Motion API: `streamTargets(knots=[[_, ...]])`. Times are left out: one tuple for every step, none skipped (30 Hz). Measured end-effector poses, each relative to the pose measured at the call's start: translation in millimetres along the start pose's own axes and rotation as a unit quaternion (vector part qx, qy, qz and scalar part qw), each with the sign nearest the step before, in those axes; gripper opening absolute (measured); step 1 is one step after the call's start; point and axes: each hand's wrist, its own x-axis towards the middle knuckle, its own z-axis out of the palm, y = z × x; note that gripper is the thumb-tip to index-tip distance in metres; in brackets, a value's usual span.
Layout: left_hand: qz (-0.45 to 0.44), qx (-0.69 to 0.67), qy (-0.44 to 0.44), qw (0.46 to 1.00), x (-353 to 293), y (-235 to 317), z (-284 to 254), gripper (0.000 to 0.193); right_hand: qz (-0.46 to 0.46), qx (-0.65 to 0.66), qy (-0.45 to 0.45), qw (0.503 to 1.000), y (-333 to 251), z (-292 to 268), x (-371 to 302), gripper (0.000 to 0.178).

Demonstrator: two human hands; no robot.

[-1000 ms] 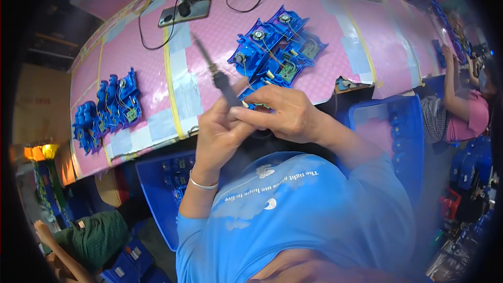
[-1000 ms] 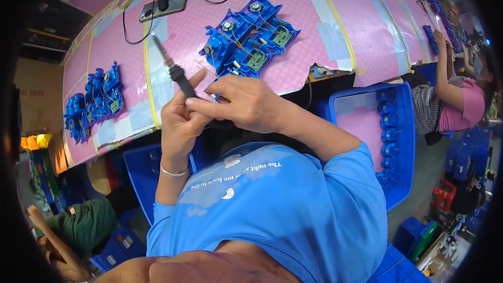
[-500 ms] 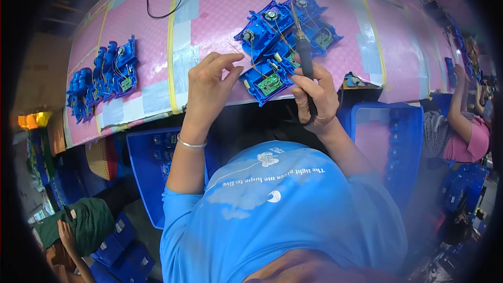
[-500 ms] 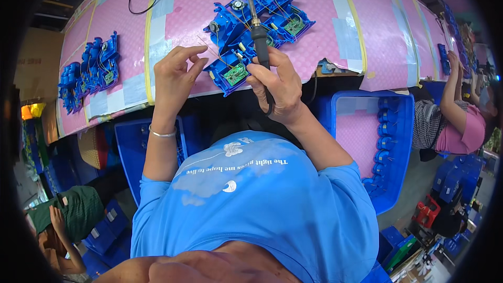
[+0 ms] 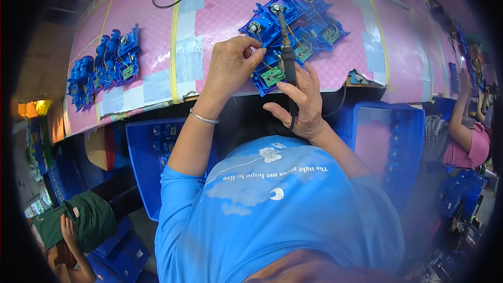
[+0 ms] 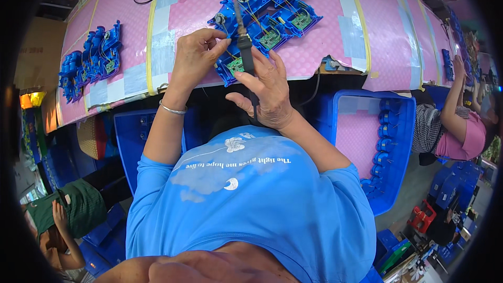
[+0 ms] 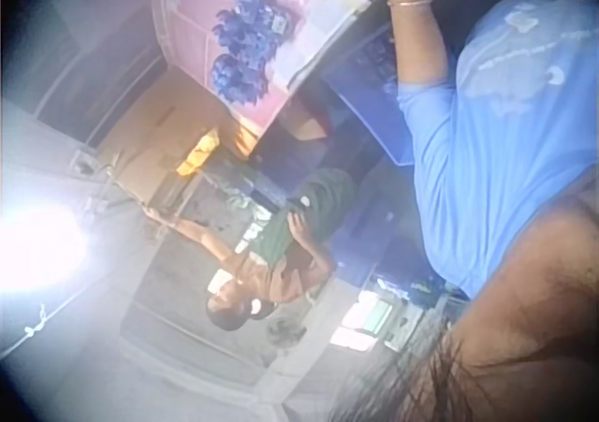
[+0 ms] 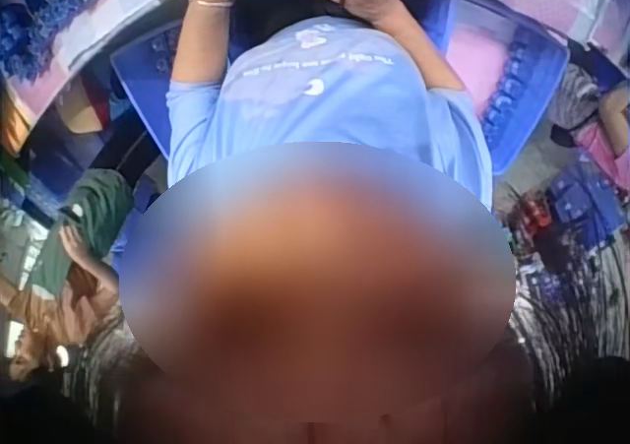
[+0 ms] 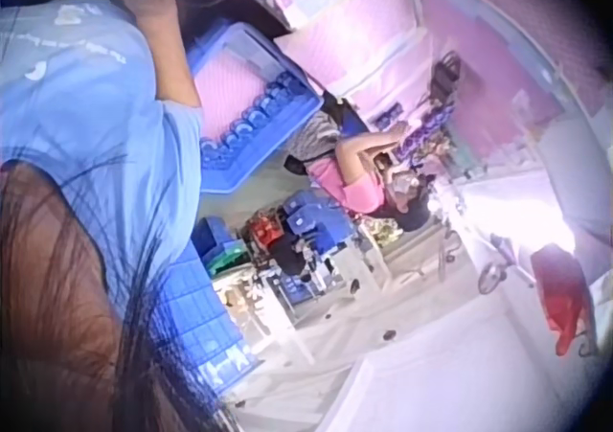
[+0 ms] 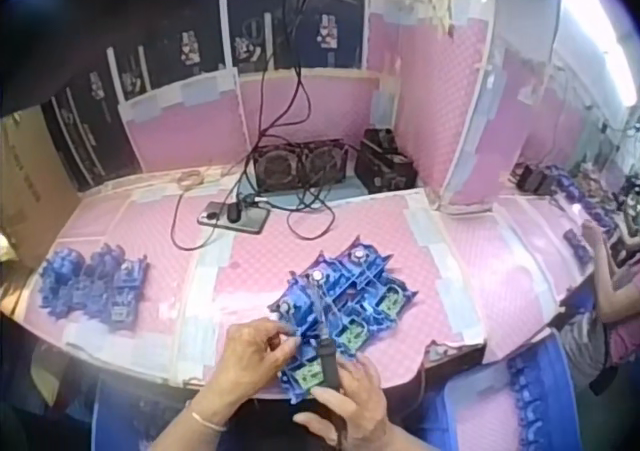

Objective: Soldering components onto small blue circuit boards at an industrial assembly line.

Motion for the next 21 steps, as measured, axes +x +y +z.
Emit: streamTargets(knots=[[-0.019, 0.0, -0.009, 1.0, -2, 0, -1, 0.019, -0.001, 0.001, 0.0, 1.0, 0, 1, 0, 0.06], [-0.019, 0.0, -0.008, 1.0, -2, 1, -2, 0.019, 0.009, -0.003, -0.002, 1.0, 0, 1, 0, 0.062], [-0.03, 0.006, -0.016, 0.999, -3, 3, -3, 0.018, 0.019, -0.008, -0.004, 1.0, -1, 1, -1, 0.064], [-0.04, 0.012, -0.025, 0.999, -5, 4, -3, 0.018, 0.019, -0.007, -0.004, 1.0, 0, 1, -1, 0.064], [-0.041, 0.012, -0.025, 0.999, -4, 3, -2, 0.018, 0.014, -0.009, -0.004, 1.0, 0, 2, -1, 0.064], [-0.021, 0.013, -0.02, 0.999, -1, 2, -1, 0.018, 0.01, -0.01, -0.004, 1.0, 0, 3, 0, 0.064], [-0.002, 0.015, -0.015, 1.0, 1, 2, 0, 0.019, 0.009, -0.009, -0.005, 1.0, 0, 3, 0, 0.064], [-0.003, 0.015, -0.015, 1.0, 1, 1, 1, 0.019, 0.01, -0.012, -0.003, 1.0, -1, 5, -1, 0.065], [0.027, 0.047, -0.006, 0.999, 3, 1, 4, 0.019, 0.01, -0.017, -0.001, 1.0, 0, 5, -1, 0.066], [0.057, 0.078, 0.003, 0.995, 4, 1, 6, 0.019, 0.01, -0.017, -0.001, 1.0, 0, 5, 0, 0.066], [0.056, 0.079, 0.003, 0.995, 3, 3, 5, 0.019, 0.012, -0.019, 0.002, 1.0, 0, 5, 0, 0.067], [0.079, 0.104, 0.018, 0.991, -1, 4, 2, 0.018, 0.015, -0.023, 0.003, 1.0, 0, 6, -1, 0.068], [0.102, 0.129, 0.032, 0.986, -6, 7, -1, 0.017, 0.015, -0.024, 0.0, 1.0, -2, 6, -1, 0.068], [0.1, 0.127, 0.032, 0.986, -12, 12, -6, 0.017, 0.019, -0.029, -0.009, 0.999, -4, 6, 0, 0.069], [0.096, 0.165, 0.03, 0.981, -20, 20, -13, 0.016, 0.025, -0.034, -0.017, 0.999, -6, 5, 1, 0.07], [0.092, 0.204, 0.027, 0.974, -26, 25, -17, 0.016, 0.027, -0.032, -0.018, 0.999, -6, 6, 1, 0.07], [0.089, 0.204, 0.025, 0.975, -31, 25, -20, 0.016, 0.022, -0.034, -0.021, 0.999, -7, 6, 2, 0.07], [0.069, 0.178, 0.026, 0.981, -36, 24, -23, 0.014, 0.015, -0.034, -0.023, 0.999, -7, 8, 3, 0.07], [0.049, 0.151, 0.027, 0.987, -39, 23, -25, 0.012, 0.016, -0.03, -0.025, 0.999, -7, 7, 4, 0.07], [0.045, 0.152, 0.027, 0.987, -40, 23, -29, 0.012, 0.014, -0.032, -0.033, 0.999, -6, 5, 4, 0.068], [-0.018, 0.095, 0.015, 0.995, -41, 25, -34, 0.011, 0.013, -0.033, -0.041, 0.999, -6, 4, 4, 0.066]])
